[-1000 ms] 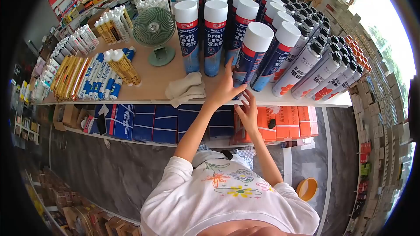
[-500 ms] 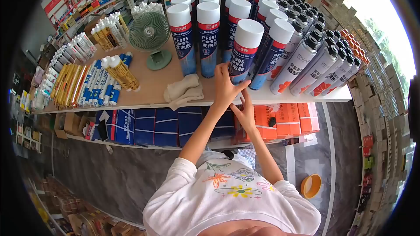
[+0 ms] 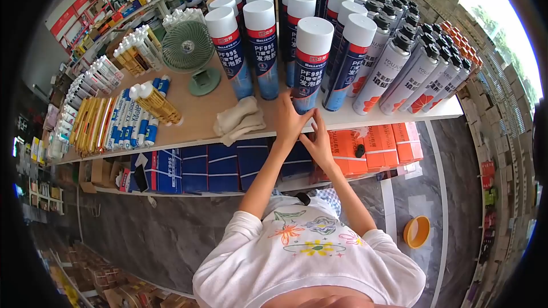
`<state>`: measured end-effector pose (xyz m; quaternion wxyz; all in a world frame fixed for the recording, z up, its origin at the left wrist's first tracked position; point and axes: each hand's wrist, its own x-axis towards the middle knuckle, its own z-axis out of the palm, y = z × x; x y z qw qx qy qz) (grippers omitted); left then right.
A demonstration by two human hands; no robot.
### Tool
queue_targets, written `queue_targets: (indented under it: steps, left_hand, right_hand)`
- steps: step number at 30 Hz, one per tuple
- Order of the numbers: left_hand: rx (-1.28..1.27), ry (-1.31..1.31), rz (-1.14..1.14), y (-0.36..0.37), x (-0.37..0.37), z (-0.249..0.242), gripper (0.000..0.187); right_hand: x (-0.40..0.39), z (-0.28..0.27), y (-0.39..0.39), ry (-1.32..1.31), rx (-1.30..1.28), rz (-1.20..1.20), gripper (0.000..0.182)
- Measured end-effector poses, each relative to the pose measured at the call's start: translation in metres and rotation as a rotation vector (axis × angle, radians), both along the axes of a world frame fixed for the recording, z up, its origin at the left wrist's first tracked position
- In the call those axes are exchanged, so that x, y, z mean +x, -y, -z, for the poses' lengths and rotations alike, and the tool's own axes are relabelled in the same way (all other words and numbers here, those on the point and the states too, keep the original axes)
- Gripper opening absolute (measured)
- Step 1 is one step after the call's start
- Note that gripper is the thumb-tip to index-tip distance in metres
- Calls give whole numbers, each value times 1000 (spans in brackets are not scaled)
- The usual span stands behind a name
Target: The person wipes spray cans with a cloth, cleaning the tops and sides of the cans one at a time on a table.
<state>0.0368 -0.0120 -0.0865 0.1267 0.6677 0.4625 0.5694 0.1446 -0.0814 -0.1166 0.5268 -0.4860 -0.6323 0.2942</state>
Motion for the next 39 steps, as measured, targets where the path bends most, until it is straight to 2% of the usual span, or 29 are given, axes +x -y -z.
queue_targets:
  steps: [4,6,10,11,14,18,22,24,28,30,33,35,39]
  left_hand:
    - [-13,23,-19,0,5,-1,72]
    - [-30,-40,-38,0,3,2,82]
    - [-7,-96,-41,-1,1,6,83]
    - [-15,-44,5,1,0,5,78]
    - [-12,-23,39,10,-8,6,71]
    - [-96,-227,44,11,-14,27,66]
    - [-85,-250,37,8,-16,31,63]
    - [-85,-226,57,7,-12,32,63]
    - [7,-220,-2,-2,-12,33,60]
    - [-90,-261,-17,-10,-11,33,60]
    - [-96,-256,-18,-15,-12,31,65]
    - [-125,-249,-11,-17,-11,28,67]
    - [-19,-198,-19,-25,-9,20,68]
  right_hand:
    - [4,4,-1,-90,-58,-23,85]
    - [2,7,0,-145,-81,-41,84]
    - [3,16,0,-417,-121,-167,82]
    - [4,18,-1,-509,-137,-202,82]
    - [3,24,2,-500,-160,-191,82]
    - [1,13,7,-594,-285,-281,80]
    - [7,17,0,-539,-310,-252,82]
    - [6,15,-1,-595,-326,-264,80]
    - [0,20,-16,-510,-291,-210,75]
    - [3,17,-25,-545,-314,-247,78]
    - [1,13,-33,-557,-336,-241,78]
    - [-4,12,-36,-538,-329,-233,78]
    - [-10,27,-56,-428,-217,-200,74]
